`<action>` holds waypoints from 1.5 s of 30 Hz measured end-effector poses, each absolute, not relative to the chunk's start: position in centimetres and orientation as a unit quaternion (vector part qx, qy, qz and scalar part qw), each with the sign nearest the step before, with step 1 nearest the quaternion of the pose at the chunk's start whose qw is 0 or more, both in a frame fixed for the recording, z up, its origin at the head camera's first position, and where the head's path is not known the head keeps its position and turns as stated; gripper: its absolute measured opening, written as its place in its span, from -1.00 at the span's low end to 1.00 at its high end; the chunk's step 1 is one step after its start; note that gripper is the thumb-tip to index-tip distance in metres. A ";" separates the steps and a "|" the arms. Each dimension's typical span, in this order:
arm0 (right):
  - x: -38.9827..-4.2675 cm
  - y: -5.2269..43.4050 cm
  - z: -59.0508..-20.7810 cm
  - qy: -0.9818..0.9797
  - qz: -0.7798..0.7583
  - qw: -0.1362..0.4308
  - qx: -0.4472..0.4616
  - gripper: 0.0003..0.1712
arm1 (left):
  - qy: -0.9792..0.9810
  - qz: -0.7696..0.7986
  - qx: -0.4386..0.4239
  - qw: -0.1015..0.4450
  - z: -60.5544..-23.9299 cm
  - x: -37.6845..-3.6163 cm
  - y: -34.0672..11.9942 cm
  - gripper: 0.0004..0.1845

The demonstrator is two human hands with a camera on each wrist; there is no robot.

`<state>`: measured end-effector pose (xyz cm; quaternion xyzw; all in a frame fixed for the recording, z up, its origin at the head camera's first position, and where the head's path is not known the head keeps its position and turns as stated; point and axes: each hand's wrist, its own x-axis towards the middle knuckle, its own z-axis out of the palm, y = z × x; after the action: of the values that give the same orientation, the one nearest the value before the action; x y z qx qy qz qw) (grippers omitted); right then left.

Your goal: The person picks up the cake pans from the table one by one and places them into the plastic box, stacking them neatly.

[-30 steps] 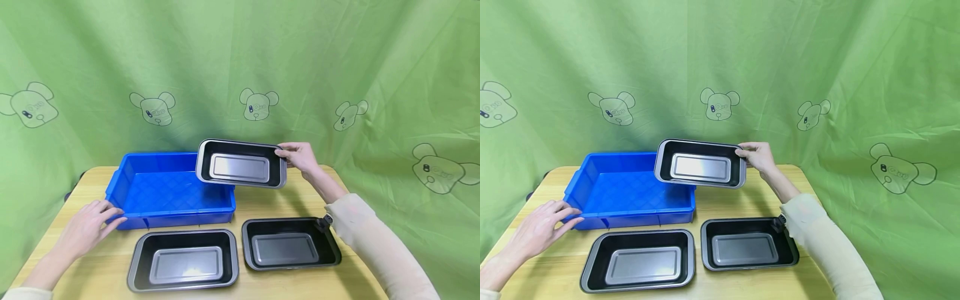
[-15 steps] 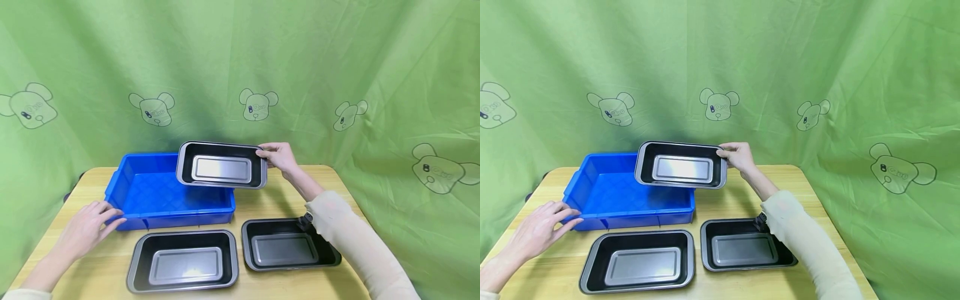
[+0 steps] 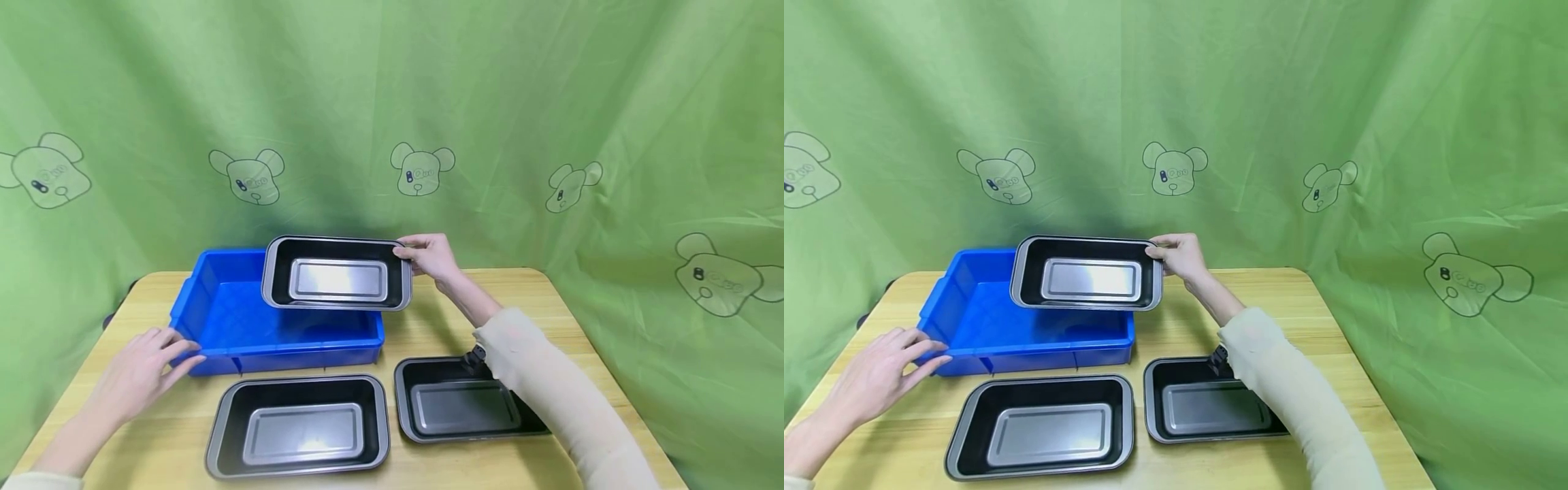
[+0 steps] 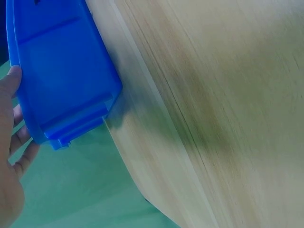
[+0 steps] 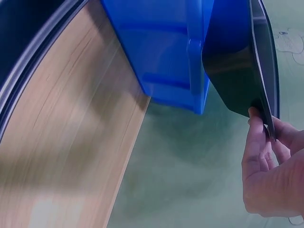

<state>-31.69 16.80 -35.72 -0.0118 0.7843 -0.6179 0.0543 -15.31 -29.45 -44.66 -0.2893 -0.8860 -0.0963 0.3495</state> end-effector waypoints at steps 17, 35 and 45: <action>-32.2 12.2 -36.9 0.788 -0.610 0.080 -0.020 -0.67 | -0.889 -0.090 -0.284 0.347 -44.6 -15.3 -29.5 -0.28; -32.2 8.4 -40.2 0.796 -0.598 0.087 -0.030 -0.70 | -0.885 -0.091 -0.289 0.354 -44.6 -15.3 -29.4 -0.31; -32.0 6.4 -41.1 0.795 -0.599 0.094 -0.030 -0.72 | -0.883 -0.091 -0.292 0.356 -44.8 -15.3 -29.5 -0.33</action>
<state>-31.95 6.45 -41.07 -0.0299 0.7948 -0.5988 0.0939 -15.33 -29.52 -44.80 -0.2918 -0.8831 -0.0912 0.3560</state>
